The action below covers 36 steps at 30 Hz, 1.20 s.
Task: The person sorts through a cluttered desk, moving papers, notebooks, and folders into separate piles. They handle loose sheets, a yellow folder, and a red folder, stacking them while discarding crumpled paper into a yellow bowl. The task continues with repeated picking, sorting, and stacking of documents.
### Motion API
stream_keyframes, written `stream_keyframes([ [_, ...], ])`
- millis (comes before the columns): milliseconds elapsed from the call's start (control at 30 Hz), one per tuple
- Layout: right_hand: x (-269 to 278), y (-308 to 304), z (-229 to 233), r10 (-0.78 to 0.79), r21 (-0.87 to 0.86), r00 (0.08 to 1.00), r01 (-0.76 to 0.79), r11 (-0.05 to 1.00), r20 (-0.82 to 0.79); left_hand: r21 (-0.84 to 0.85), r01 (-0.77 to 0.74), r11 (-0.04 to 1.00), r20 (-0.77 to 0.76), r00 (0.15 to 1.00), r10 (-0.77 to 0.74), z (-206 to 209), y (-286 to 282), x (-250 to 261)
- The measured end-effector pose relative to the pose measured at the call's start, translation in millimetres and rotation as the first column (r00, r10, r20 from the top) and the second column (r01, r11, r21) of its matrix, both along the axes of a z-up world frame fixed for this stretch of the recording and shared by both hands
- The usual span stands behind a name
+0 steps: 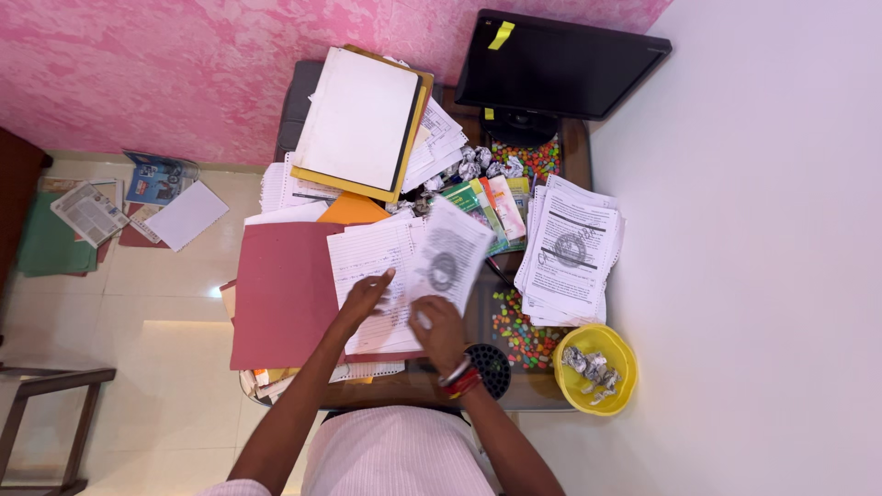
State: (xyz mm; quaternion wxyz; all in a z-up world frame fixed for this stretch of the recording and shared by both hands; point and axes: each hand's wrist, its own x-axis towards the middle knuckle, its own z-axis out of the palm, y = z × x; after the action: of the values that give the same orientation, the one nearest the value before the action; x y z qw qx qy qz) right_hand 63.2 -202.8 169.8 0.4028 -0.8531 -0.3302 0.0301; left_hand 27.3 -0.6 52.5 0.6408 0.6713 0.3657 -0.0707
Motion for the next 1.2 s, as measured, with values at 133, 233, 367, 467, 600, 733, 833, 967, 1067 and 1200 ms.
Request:
stream_keyframes([
  [133, -10.7, 10.6, -10.6, 0.135, 0.094, 0.985, -0.125, 0.988, -0.111, 0.088, 0.231, 0.969, -0.043, 0.973, -0.228, -16.8, -2.8, 12.4],
  [233, 8.5, -7.4, -37.1, -0.095, 0.065, 0.971, 0.111, 0.992, -0.22, 0.448, 0.142, 0.883, -0.011, 0.988, -0.154, -47.9, 12.2, 9.7],
  [367, 73.7, -71.8, -82.9, -0.436, 0.035, 0.893, 0.435, 0.9, 0.113, 0.336, 0.062, 0.94, -0.068, 0.997, -0.041, -64.7, 33.4, -11.1],
  [467, 107.5, -106.0, -96.2, -0.564, -0.114, 0.777, 0.61, 0.784, 0.28, 0.285, -0.019, 0.958, -0.019, 1.0, 0.025, -66.4, 33.6, -22.4],
  [600, 132.9, -139.5, -112.6, -0.603, -0.292, 0.709, 0.702, 0.649, 0.365, 0.37, -0.056, 0.927, -0.071, 0.994, 0.088, -53.1, 25.5, -24.9],
  [733, 142.7, -161.6, -134.0, -0.565, -0.318, 0.785, 0.62, 0.717, 0.255, 0.721, -0.225, 0.656, 0.148, 0.974, 0.171, -20.5, 6.0, -25.2],
  [833, 140.8, -164.4, -126.1, -0.554, -0.219, 0.809, 0.586, 0.78, 0.196, 0.764, -0.367, 0.531, 0.369, 0.923, 0.108, 1.7, -11.9, -16.2],
  [967, 123.6, -141.1, -89.8, -0.445, -0.015, 0.895, 0.446, 0.895, 0.038, 0.642, -0.331, 0.692, 0.46, 0.888, -0.001, -0.3, -47.5, 18.6],
  [1067, 101.3, -123.5, -50.9, -0.272, 0.093, 0.962, 0.271, 0.958, -0.004, 0.017, -0.041, 0.999, 0.347, 0.937, 0.033, 3.5, -79.8, 57.3],
  [1200, 72.4, -103.3, -26.5, -0.059, 0.097, 0.997, 0.063, 0.993, -0.045, -0.413, 0.062, 0.909, 0.05, 0.998, -0.046, 34.5, -114.6, 94.1],
])
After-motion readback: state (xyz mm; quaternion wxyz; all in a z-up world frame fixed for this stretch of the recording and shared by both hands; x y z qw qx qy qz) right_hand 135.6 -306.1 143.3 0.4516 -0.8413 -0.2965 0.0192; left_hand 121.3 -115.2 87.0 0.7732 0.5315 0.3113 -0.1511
